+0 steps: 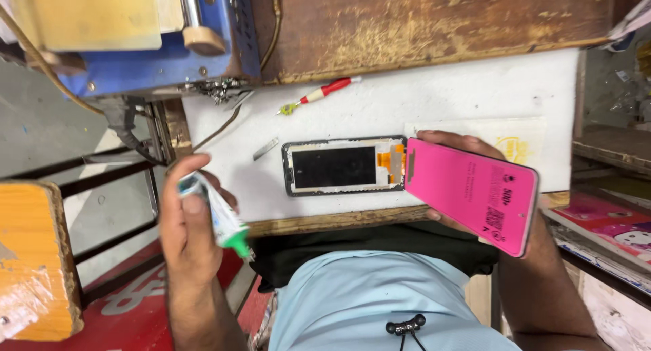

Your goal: The person applies adhesive to the edges of a disassembled smartphone frame, then places a new pink battery into the chassis. They press the components together, remove protective film from the screen, and secure the phone with rubber bands.

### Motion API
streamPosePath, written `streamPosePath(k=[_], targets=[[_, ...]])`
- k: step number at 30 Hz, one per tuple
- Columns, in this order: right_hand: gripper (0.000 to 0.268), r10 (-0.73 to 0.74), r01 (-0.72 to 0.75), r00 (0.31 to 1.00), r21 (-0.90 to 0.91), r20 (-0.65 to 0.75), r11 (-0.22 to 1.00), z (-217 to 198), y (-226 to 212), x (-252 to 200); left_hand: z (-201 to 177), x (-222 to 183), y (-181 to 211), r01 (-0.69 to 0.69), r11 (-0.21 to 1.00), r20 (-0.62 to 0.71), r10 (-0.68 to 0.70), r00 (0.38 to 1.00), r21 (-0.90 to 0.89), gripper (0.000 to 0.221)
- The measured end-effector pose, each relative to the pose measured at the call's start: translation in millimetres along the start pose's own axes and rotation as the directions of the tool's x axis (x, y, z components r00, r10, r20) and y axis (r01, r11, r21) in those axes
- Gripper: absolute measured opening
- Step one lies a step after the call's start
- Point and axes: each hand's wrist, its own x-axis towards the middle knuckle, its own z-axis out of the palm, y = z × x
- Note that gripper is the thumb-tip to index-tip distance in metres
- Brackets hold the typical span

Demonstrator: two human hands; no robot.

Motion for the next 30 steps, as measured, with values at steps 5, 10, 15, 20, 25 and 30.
streamPosePath(k=[5,10,15,20,25,30], targets=[[0.098,0.061,-0.060,0.997,0.036,-0.043,0.998,5,-5,4,5,-6,-19,0.078,0.896,0.189,0.006,0.982,-0.436,0.040],[0.097,0.036,-0.031,0.998,0.090,-0.051,0.995,8,-2,4,53,-5,-17,0.026,0.924,0.270,0.084,0.959,-0.381,0.037],[0.099,0.067,-0.056,0.996,0.177,-0.057,0.983,8,4,-6,104,2,-10,-0.385,0.896,0.319,0.306,0.897,0.221,0.051],[0.092,0.254,-0.195,0.962,0.408,-0.095,0.892,9,0,-15,132,9,-16,-0.463,0.823,0.348,0.350,0.869,0.329,0.055],[0.098,0.109,-0.090,0.990,0.196,-0.089,0.976,10,0,-12,139,10,-23,-0.534,0.762,0.391,0.394,0.832,0.366,0.055],[0.098,0.099,-0.083,0.991,0.169,-0.091,0.982,10,-2,-5,139,10,-23,-0.544,0.753,0.402,0.399,0.824,0.369,0.053]])
